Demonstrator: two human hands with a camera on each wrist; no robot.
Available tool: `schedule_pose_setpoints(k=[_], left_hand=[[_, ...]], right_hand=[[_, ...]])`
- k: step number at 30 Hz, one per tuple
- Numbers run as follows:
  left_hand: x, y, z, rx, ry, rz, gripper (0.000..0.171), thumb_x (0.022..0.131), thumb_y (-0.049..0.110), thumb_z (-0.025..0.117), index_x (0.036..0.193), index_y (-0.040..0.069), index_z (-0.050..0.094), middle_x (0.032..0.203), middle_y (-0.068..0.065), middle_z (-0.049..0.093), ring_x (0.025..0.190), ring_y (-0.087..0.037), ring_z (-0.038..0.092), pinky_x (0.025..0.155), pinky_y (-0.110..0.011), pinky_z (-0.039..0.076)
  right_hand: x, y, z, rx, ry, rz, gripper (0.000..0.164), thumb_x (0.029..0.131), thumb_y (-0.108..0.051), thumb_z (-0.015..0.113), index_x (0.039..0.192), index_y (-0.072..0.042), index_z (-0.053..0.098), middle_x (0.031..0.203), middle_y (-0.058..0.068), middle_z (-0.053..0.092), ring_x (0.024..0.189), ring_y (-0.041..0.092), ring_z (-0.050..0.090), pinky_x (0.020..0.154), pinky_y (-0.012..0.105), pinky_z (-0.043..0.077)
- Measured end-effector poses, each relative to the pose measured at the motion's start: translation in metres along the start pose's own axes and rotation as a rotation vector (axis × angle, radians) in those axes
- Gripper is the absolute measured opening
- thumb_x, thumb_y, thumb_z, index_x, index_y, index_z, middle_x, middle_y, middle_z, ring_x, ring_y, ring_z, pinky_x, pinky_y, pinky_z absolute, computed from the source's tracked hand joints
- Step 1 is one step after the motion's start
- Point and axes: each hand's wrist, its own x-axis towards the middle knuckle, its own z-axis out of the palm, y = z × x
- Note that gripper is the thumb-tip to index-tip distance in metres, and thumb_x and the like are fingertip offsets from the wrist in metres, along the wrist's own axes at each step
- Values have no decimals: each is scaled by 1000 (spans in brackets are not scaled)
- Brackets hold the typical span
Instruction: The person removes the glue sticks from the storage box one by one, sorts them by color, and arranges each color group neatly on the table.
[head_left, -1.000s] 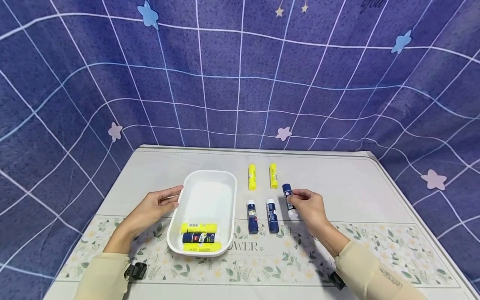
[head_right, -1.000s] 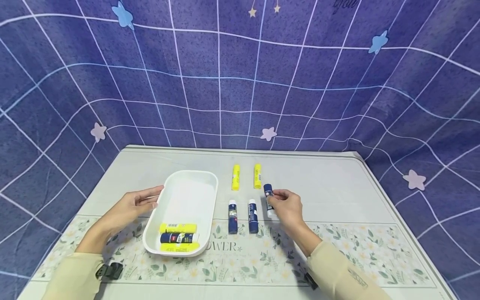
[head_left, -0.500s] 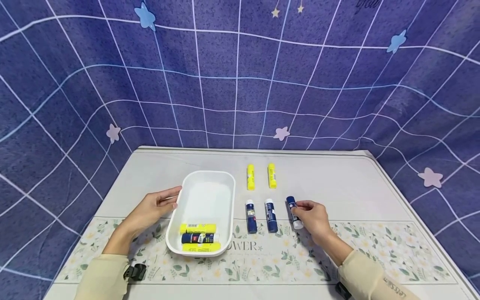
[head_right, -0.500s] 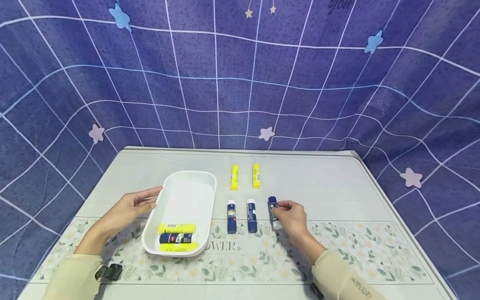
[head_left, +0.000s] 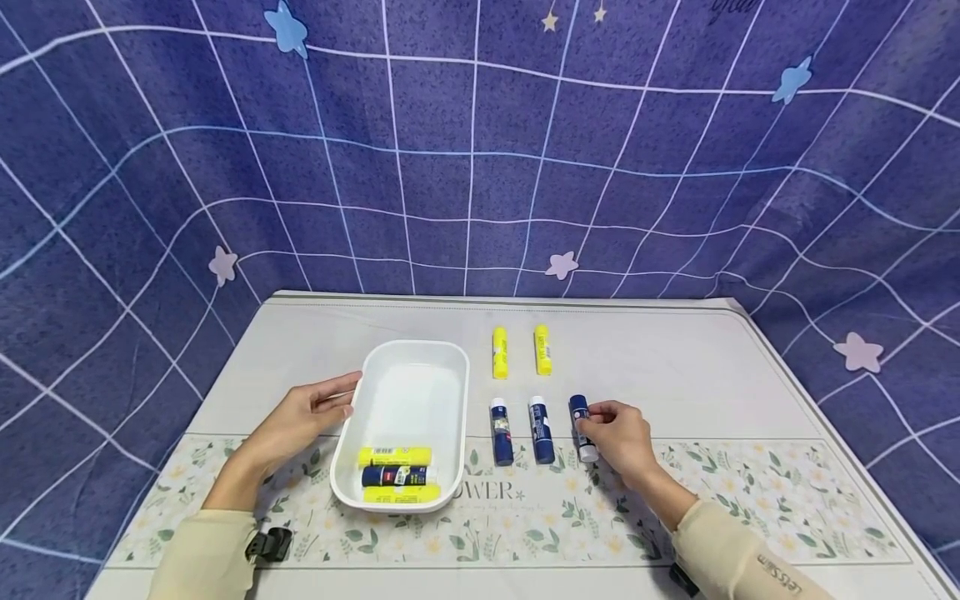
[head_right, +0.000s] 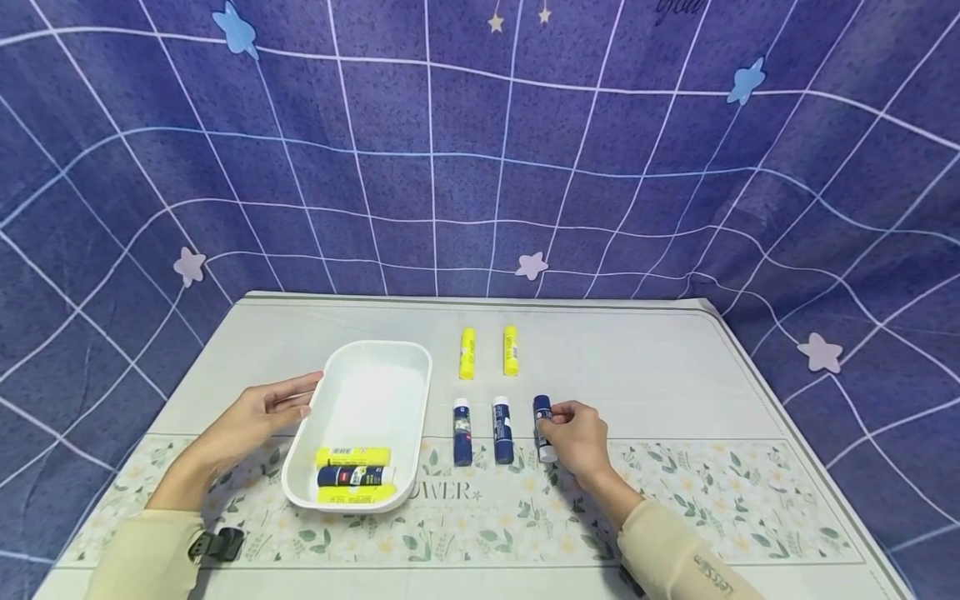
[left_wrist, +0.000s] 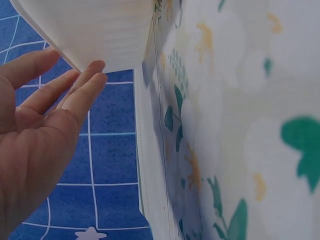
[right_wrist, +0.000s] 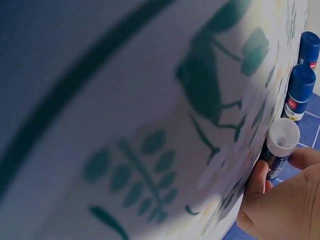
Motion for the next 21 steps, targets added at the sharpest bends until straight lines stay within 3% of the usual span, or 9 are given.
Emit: schedule_pose_setpoints(k=[5, 12, 17, 21], left_hand=[[0, 0, 0, 4, 4, -2, 58, 105, 10, 59, 159, 5, 39, 157, -26, 46, 141, -42, 51, 102, -21, 56], [-1, -1, -1, 1, 4, 8, 59, 105, 13, 60, 159, 4, 38, 157, -26, 46, 141, -41, 52, 102, -21, 56], [-1, 0, -1, -8, 2, 5, 58, 105, 11, 59, 159, 3, 38, 157, -27, 45, 141, -42, 51, 102, -20, 56], [0, -1, 0, -15, -3, 8, 58, 105, 10, 58, 159, 3, 37, 158, -27, 44, 142, -42, 50, 102, -20, 56]], right_hand=[[-1, -1, -1, -31, 6, -17, 32, 90, -17, 76, 115, 2, 72, 98, 12, 73, 80, 17, 65, 58, 22, 51], [3, -8, -20, -65, -17, -28, 47, 96, -29, 72, 128, 5, 66, 112, 20, 72, 92, 24, 71, 71, 28, 59], [10, -24, -33, -37, -1, -67, 48, 99, -32, 68, 131, 4, 65, 122, 23, 69, 105, 29, 68, 80, 30, 58], [18, -41, -37, -14, 13, -97, 47, 99, -32, 67, 131, 2, 67, 121, 22, 70, 105, 29, 69, 78, 25, 56]])
